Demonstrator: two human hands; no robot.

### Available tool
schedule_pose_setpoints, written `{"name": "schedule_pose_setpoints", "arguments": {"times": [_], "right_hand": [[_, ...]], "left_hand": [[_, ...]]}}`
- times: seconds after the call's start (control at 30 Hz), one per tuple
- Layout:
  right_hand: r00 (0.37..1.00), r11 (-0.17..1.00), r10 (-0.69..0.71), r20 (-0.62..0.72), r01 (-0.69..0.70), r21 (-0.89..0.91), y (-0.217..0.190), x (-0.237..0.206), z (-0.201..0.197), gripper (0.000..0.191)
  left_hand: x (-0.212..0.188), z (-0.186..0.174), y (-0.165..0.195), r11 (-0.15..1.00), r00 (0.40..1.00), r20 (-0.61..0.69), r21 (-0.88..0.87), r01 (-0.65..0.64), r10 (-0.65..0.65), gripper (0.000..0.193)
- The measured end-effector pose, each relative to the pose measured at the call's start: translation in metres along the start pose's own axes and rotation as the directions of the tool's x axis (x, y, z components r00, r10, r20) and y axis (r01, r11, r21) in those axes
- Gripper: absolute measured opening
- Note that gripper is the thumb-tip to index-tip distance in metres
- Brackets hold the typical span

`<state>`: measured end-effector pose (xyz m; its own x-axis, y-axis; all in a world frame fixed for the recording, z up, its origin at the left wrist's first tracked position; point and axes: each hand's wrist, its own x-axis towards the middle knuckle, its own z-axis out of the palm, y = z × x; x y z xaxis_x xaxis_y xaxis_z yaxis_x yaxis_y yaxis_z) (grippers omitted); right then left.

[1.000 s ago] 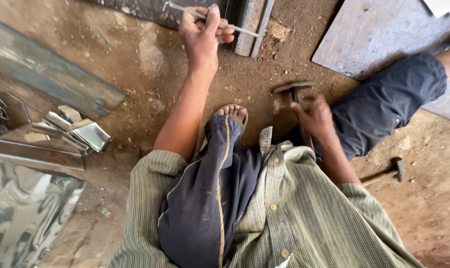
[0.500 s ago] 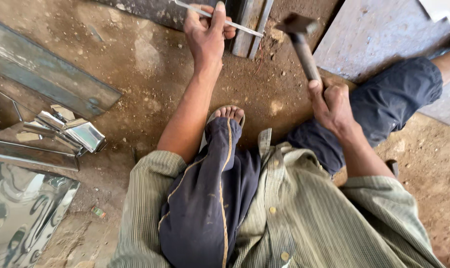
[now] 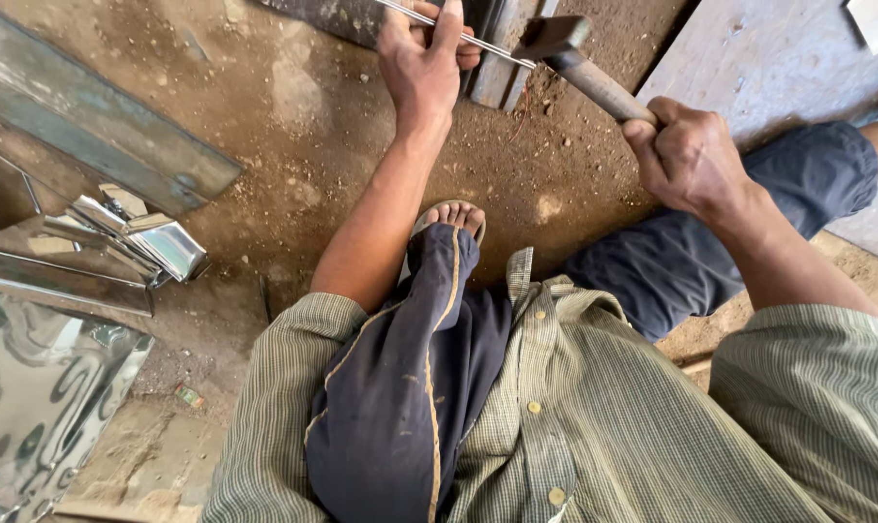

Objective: The person sits on the ground and hammers thin metal wire pieces against a heavy metal block, repeatedly repositioning and turning the wire to bend and flatten it. They then gather the finished wire pieces along with other small metal scraps into a bowl.

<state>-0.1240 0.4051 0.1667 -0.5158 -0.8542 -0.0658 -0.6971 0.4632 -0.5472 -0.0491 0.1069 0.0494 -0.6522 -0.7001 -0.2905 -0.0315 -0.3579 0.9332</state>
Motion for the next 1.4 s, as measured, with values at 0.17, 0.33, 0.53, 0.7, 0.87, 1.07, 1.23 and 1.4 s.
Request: {"name": "schedule_pose_setpoints", "arguments": {"times": [0.17, 0.33, 0.53, 0.7, 0.87, 1.07, 1.23, 1.4], "right_hand": [[0.999, 0.999, -0.046, -0.006, 0.045, -0.025, 0.001, -0.003, -0.004, 0.056], [0.998, 0.997, -0.057, -0.015, 0.058, 0.059, -0.01, 0.003, -0.006, 0.06], [0.981, 0.961, 0.002, 0.195, 0.052, -0.273, -0.01, 0.006, -0.013, 0.06], [0.989, 0.99, -0.12, -0.082, 0.126, 0.062, -0.005, 0.004, -0.012, 0.042], [0.991, 0.959, 0.01, 0.133, 0.028, -0.282, -0.016, 0.009, -0.02, 0.053], [0.978, 0.979, -0.202, -0.048, 0.202, 0.001, -0.028, 0.011, -0.031, 0.036], [0.989, 0.963, -0.085, 0.121, 0.112, -0.245, -0.014, 0.013, -0.023, 0.056], [0.991, 0.982, -0.115, 0.064, 0.123, -0.144, -0.018, 0.014, -0.022, 0.047]], "left_hand": [[0.001, -0.001, -0.007, 0.995, 0.997, 0.031, 0.054, -0.079, 0.077, 0.027], [0.001, -0.001, -0.014, 0.992, 0.993, 0.023, 0.036, -0.119, 0.119, 0.03], [0.0, -0.003, -0.014, 0.971, 0.992, 0.023, 0.203, -0.126, 0.124, 0.039], [-0.004, -0.002, -0.012, 0.963, 0.98, 0.044, 0.179, -0.201, 0.196, 0.049], [-0.003, -0.003, -0.019, 0.914, 0.952, 0.08, 0.266, -0.306, 0.295, 0.054], [-0.006, -0.003, -0.021, 0.821, 0.936, 0.106, 0.454, -0.347, 0.337, 0.042], [-0.005, 0.002, -0.011, 0.792, 0.864, 0.112, 0.357, -0.496, 0.491, 0.042], [-0.009, 0.0, -0.013, 0.752, 0.855, 0.098, 0.432, -0.498, 0.51, 0.041]]}}
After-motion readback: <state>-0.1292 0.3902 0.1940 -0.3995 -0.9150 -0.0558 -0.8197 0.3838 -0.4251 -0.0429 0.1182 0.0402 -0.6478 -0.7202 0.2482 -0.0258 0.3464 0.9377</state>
